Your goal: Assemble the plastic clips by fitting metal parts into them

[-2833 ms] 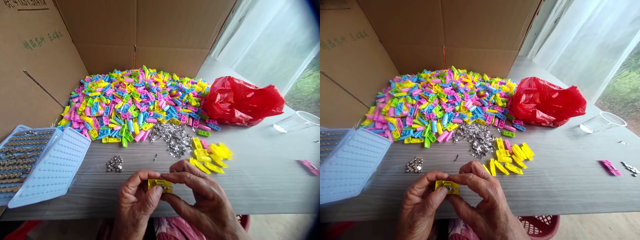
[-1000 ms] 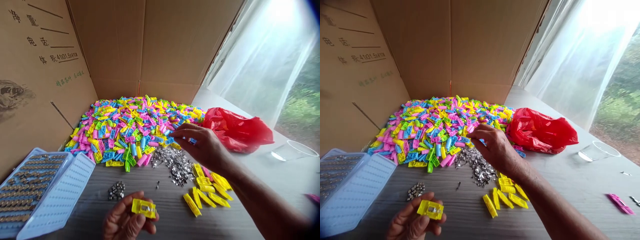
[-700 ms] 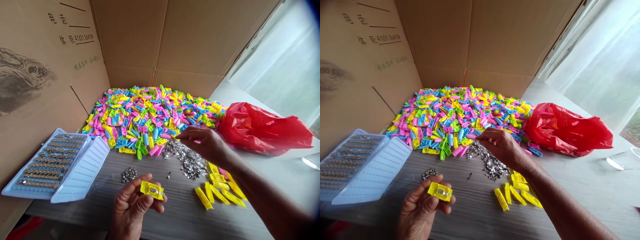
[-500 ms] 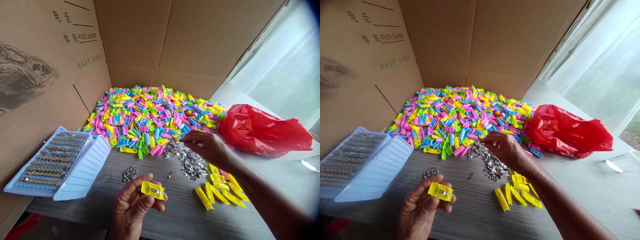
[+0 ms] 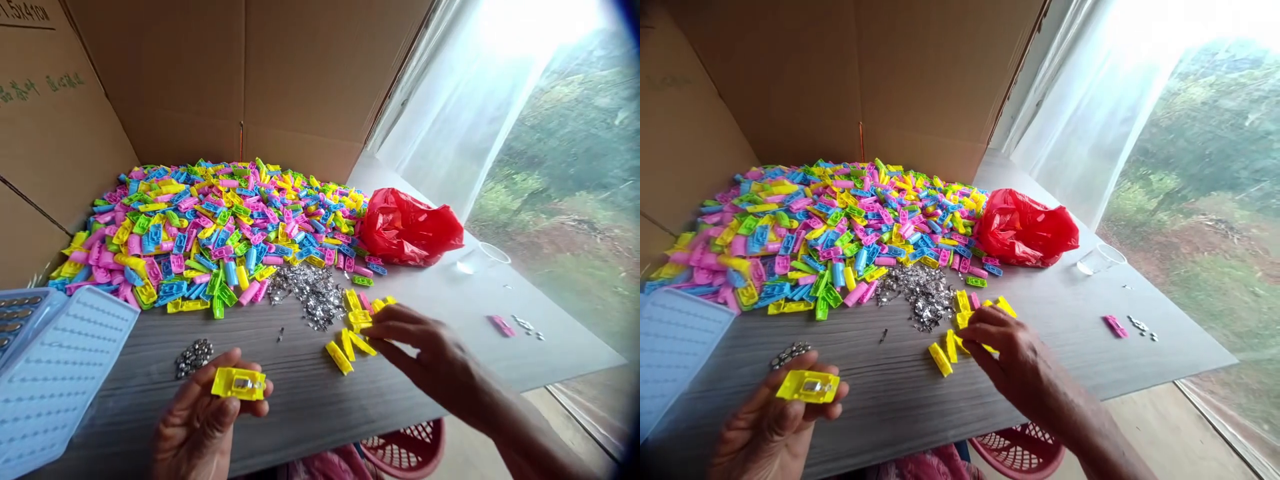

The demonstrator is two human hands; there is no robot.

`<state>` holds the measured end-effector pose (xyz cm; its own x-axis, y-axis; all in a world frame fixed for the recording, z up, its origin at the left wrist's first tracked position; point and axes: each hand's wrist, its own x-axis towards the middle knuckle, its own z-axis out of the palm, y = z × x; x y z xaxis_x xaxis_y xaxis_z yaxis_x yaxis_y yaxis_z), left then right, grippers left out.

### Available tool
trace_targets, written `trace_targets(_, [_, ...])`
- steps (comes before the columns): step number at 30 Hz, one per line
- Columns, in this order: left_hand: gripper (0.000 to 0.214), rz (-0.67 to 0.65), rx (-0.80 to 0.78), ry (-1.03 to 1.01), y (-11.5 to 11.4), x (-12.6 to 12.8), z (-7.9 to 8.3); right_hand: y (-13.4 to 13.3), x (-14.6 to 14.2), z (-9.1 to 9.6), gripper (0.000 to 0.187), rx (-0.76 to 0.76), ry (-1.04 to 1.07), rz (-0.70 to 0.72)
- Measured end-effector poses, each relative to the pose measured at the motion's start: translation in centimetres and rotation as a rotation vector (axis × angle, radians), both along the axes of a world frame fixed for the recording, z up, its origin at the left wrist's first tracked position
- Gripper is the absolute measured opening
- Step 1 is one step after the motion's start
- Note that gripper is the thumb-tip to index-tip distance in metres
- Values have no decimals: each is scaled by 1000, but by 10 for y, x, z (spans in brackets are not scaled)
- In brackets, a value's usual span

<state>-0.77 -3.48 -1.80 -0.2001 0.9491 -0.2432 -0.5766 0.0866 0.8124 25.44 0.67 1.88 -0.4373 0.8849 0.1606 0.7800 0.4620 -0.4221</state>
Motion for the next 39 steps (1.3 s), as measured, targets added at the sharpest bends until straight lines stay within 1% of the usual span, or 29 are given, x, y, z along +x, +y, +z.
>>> trace_targets(3, [25,3,1,-5,-2,3,0,-18,-5,-21,19,-12,-15,-13])
trace_targets(6, [25,-9,1,-6,-3,6,1,-29,-16,-40,18,65,-98,-71])
trace_targets(8, [25,-15,11,-10,-4,7,2,-32,-21,-49,18,135,-147,-105])
trace_targets(13, [25,-2,17,-18,-7,11,5,-31,-26,-60,18,224,-134,-146])
trace_targets(16, [24,1,13,-20,-9,11,5,-34,-28,-65,17,278,-99,-125])
trace_targets(20, [24,2,10,-13,-8,8,3,-45,-33,-70,17,335,-46,-68])
trace_targets(24, [24,-5,-5,-9,-7,7,2,-55,-30,-72,16,328,-10,24])
trace_targets(27, [24,-3,-4,-8,-7,10,3,-60,-22,-67,17,292,71,88])
trace_targets(28, [24,-2,-2,-8,-7,10,3,-61,-19,-64,18,283,118,75])
trace_targets(30, [24,0,1,-12,-7,12,3,-60,-15,-55,21,273,206,-6])
trace_targets(32, [23,-11,1,-19,-7,13,4,-55,-15,-46,25,242,232,-67])
trace_targets(35, [24,-46,16,-27,-8,12,4,-45,-22,-35,24,139,140,6])
trace_targets(37, [24,-58,29,-22,-9,11,3,-38,-29,-33,20,73,47,63])
trace_targets(39, [23,-60,42,-22,-11,9,2,-34,-35,-35,17,30,-27,91])
